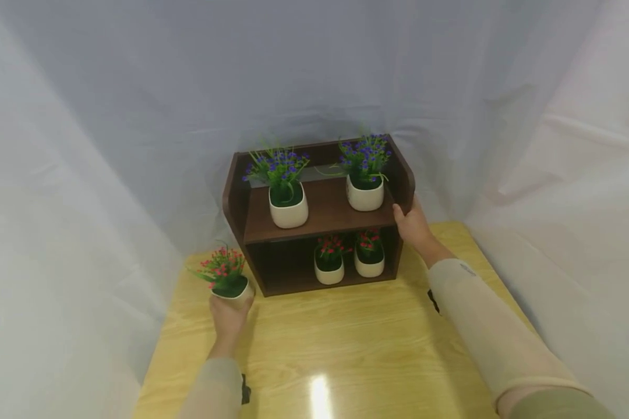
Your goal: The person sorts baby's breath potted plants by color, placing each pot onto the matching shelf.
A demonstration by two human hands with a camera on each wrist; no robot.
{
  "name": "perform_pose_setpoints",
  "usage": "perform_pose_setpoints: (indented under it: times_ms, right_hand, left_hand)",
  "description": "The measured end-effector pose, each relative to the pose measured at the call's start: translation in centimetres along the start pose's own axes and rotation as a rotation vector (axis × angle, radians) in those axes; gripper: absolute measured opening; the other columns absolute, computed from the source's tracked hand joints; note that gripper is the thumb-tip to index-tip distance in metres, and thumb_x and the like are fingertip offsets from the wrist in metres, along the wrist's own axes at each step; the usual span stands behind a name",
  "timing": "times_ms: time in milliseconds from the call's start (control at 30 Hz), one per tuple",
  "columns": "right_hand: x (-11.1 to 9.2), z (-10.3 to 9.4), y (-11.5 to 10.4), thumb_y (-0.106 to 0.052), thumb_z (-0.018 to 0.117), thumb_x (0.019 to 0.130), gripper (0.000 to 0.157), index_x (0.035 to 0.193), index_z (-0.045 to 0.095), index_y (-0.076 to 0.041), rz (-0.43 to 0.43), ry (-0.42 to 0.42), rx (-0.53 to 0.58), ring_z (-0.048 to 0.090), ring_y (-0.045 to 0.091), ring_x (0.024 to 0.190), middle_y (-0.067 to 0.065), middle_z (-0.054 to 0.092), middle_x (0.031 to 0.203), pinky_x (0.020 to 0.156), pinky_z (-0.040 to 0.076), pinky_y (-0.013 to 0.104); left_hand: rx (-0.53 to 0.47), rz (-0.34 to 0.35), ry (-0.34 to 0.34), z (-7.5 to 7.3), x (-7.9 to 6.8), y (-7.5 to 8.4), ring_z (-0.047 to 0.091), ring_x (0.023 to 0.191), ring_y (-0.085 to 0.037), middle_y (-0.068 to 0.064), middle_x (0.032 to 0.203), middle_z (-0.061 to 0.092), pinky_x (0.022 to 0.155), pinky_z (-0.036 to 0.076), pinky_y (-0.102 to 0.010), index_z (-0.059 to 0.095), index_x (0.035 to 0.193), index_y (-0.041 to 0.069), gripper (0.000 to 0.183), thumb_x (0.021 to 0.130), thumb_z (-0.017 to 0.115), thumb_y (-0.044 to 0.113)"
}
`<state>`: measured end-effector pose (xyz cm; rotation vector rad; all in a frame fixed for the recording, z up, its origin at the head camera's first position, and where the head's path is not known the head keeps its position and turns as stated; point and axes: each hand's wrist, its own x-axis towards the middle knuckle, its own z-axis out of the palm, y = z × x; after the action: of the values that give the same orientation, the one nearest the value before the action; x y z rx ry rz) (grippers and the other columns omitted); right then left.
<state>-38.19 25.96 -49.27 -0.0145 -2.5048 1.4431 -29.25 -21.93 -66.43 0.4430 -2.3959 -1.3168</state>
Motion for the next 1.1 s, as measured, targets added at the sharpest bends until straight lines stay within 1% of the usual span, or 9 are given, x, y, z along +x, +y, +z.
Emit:
perform_pose_setpoints:
  times_ms: [100,200,333,467,567,667,833,967,1100]
  right_hand:
    - [0.0,0.0,0.1,-0.022,0.05,0.114,0.062,0.167,0.026,0.001,-0.003,-0.001,0.005,0.036,0.044,0.162,0.032,0.04,0.168,0.137,0.027,0.054]
    - [0.1,0.1,0.0,-0.022,0.05,0.114,0.062,0.167,0.026,0.001,-0.015,0.001,0.01,0.036,0.044,0.161,0.032,0.04,0.168,0.137,0.027,0.054]
    - [0.1,0.1,0.0,-0.02,0.051,0.114,0.06,0.165,0.028,0.002,-0.021,0.011,0.014,0.039,0.045,0.16,0.032,0.043,0.166,0.136,0.029,0.054]
    - [0.2,0.1,0.2,-0.018,0.051,0.113,0.059,0.164,0.03,0.003,-0.019,0.023,0.016,0.04,0.045,0.158,0.034,0.045,0.164,0.136,0.03,0.053]
    - [0.3,0.2,0.4,-0.017,0.051,0.113,0.059,0.164,0.03,0.003,-0.023,0.024,0.016,0.04,0.045,0.159,0.034,0.044,0.164,0.136,0.029,0.053]
    - [0.3,0.2,0.4,-0.017,0.05,0.114,0.059,0.165,0.028,0.002,-0.029,0.021,0.021,0.038,0.044,0.16,0.033,0.042,0.166,0.137,0.028,0.053]
    - [0.3,0.1,0.3,-0.017,0.049,0.114,0.059,0.165,0.028,0.002,-0.039,0.024,0.027,0.038,0.045,0.16,0.033,0.042,0.166,0.137,0.027,0.053]
    - [0.3,0.2,0.3,-0.015,0.05,0.113,0.058,0.164,0.03,0.003,-0.045,0.025,0.033,0.04,0.045,0.159,0.033,0.043,0.165,0.137,0.029,0.053]
    - [0.4,0.3,0.6,-0.015,0.049,0.114,0.056,0.163,0.03,0.004,-0.043,0.017,0.032,0.039,0.044,0.16,0.032,0.043,0.165,0.137,0.028,0.053]
  left_hand:
    - [0.005,-0.008,0.0,0.2,0.4,-0.1,0.042,0.144,-0.062,-0.044,0.154,0.04,0.127,0.033,-0.072,0.021,0.162,-0.014,0.112,0.082,0.089,0.022]
    - [-0.014,0.004,0.016,0.2,0.8,0.0,0.045,0.142,-0.061,-0.044,0.152,0.043,0.126,0.034,-0.072,0.023,0.161,-0.015,0.111,0.08,0.091,0.02]
    - [-0.033,0.013,0.038,0.4,1.4,0.0,0.048,0.14,-0.059,-0.042,0.148,0.048,0.127,0.035,-0.068,0.03,0.157,-0.015,0.107,0.078,0.094,0.015]
    - [-0.001,-0.008,0.038,0.7,2.2,-0.8,0.051,0.14,-0.059,-0.042,0.147,0.052,0.128,0.037,-0.067,0.035,0.155,-0.014,0.1,0.08,0.093,0.017]
    - [0.036,-0.053,0.002,0.7,2.8,-1.5,0.048,0.142,-0.062,-0.044,0.149,0.05,0.127,0.035,-0.07,0.029,0.159,-0.015,0.101,0.088,0.089,0.022]
    - [0.063,-0.08,-0.049,0.3,3.1,-1.9,0.046,0.145,-0.062,-0.044,0.152,0.047,0.127,0.035,-0.071,0.024,0.161,-0.015,0.101,0.092,0.086,0.026]
    - [0.071,-0.059,-0.149,-0.5,3.2,-1.8,0.045,0.147,-0.06,-0.041,0.155,0.046,0.128,0.034,-0.071,0.025,0.162,-0.011,0.094,0.097,0.082,0.026]
    - [0.071,-0.053,-0.228,-1.3,2.8,-1.7,0.039,0.153,-0.058,-0.038,0.162,0.04,0.131,0.028,-0.07,0.019,0.166,-0.008,0.093,0.102,0.077,0.027]
    - [0.063,-0.039,-0.249,-1.7,2.5,-2.1,0.035,0.156,-0.058,-0.039,0.164,0.037,0.132,0.025,-0.07,0.017,0.167,-0.008,0.094,0.103,0.076,0.027]
